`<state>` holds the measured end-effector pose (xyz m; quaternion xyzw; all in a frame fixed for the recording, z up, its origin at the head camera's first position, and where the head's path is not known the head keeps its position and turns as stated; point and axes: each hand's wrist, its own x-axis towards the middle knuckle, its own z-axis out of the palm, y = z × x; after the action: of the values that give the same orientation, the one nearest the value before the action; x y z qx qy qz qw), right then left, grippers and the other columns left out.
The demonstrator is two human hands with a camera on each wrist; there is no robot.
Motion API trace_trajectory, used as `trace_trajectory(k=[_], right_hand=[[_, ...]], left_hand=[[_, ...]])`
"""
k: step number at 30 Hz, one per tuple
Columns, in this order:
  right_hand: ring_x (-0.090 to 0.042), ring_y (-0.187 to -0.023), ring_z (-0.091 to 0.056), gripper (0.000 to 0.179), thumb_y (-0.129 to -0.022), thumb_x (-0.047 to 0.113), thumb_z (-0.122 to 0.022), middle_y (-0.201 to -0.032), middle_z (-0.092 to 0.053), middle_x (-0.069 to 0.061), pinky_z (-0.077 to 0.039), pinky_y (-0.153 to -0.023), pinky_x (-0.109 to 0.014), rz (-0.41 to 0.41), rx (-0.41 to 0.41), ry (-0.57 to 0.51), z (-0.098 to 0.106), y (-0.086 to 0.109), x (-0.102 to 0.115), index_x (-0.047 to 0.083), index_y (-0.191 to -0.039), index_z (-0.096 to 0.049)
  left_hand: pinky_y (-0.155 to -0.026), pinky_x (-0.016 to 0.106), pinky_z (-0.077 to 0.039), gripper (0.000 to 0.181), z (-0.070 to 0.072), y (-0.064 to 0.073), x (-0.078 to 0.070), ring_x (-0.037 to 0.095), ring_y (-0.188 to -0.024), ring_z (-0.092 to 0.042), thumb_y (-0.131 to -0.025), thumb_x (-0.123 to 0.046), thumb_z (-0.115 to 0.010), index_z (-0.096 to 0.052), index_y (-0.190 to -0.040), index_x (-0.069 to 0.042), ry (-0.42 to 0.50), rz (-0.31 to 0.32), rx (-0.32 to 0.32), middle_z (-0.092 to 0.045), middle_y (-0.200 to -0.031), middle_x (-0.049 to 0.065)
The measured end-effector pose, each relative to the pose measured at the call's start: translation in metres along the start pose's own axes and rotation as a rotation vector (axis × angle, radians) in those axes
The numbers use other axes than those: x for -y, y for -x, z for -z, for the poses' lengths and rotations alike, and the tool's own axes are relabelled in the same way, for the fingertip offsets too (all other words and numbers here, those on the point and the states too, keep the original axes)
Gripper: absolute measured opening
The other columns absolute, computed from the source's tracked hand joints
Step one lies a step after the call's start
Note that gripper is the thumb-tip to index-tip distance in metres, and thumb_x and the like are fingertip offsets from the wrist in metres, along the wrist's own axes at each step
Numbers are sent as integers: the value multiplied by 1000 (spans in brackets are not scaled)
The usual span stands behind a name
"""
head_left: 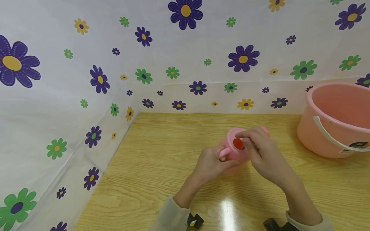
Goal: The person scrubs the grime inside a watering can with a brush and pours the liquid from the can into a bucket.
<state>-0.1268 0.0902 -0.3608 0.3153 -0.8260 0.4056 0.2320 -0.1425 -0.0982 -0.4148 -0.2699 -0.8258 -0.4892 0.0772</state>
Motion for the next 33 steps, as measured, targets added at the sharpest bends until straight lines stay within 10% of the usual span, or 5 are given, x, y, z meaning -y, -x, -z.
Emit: trace_trajectory(k=[14,33], right_hand=[[-14,-90,-53,17,-93,-9,-58,-96,-62,-7,-45,-78,-18,-18,35,-24,-2,-1,-2,-1,-105,-66],[-16,-93,-53,18,-94,-12,-55,-98,-59,-5,-49,-80,-21,-44,133,-23,4,0,0,3,-102,-63]], left_hand=[[-48,15,-27,42,-2,0,0,-2,-54,-34,-81,-17,-84,-44,-68,-12,-23,-6,-8,-37,-61,-7],[-48,16,-30,29,-4,0,1,-1,-54,-37,-82,-13,-82,-65,-102,-4,41,-26,-3,-43,-63,-5]])
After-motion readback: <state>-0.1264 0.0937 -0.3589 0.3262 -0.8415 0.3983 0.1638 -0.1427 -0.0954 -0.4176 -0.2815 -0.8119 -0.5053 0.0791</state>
